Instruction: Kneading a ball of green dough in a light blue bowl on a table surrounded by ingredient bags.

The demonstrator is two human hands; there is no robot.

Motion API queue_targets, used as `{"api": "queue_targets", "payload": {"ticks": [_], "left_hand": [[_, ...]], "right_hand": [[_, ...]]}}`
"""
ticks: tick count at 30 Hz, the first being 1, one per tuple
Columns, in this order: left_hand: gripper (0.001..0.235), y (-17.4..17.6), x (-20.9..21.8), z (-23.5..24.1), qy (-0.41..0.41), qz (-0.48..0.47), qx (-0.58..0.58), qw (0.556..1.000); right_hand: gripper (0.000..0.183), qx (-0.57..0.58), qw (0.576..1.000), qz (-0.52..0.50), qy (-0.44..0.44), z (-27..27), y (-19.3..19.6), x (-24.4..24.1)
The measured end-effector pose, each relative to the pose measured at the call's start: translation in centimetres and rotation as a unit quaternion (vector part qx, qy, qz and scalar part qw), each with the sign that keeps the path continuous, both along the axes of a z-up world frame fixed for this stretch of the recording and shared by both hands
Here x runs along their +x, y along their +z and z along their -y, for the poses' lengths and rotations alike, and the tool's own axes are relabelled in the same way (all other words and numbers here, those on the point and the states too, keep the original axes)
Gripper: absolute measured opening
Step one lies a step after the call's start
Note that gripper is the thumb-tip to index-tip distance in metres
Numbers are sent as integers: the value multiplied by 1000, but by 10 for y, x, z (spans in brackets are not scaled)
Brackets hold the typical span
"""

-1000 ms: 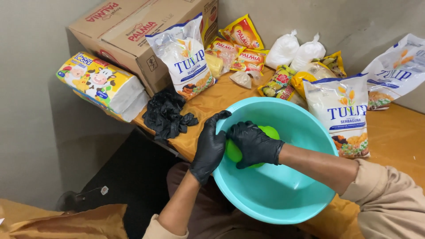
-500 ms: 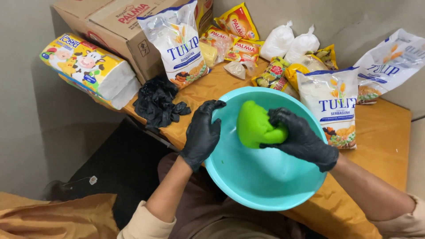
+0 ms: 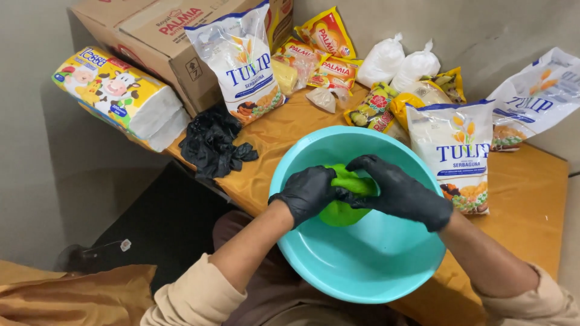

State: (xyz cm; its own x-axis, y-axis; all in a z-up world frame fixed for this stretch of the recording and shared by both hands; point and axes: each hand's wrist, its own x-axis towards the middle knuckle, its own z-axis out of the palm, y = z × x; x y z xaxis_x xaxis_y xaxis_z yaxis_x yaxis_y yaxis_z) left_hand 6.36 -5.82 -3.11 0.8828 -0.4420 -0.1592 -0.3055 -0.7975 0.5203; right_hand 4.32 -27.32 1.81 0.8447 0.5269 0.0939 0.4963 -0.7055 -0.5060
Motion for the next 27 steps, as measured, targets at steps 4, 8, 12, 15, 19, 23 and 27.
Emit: {"api": "queue_targets", "payload": {"ticks": [4, 8, 12, 15, 19, 23, 27], "left_hand": [[42, 29, 9, -3, 7, -46, 31, 998], [54, 12, 35, 6, -44, -116, 75, 989], [56, -6, 43, 13, -51, -114, 107, 986], [56, -15, 37, 16, 26, -89, 99, 991], [52, 17, -8, 6, 48, 57, 52, 996], [98, 25, -39, 12, -134, 132, 35, 982], [131, 32, -14, 16, -245, 10, 177, 953]], "right_hand": [[57, 16, 990, 136, -27, 22, -1, -28], [47, 37, 996, 38, 68, 16, 3, -22], [88, -67, 985, -83, 138, 18, 7, 9], [81, -20, 986, -120, 114, 23, 2, 32], [59, 36, 997, 7, 61, 41, 8, -17], [37, 90, 987, 133, 12, 79, -9, -99], [35, 40, 972, 228, 27, 92, -53, -129]]}}
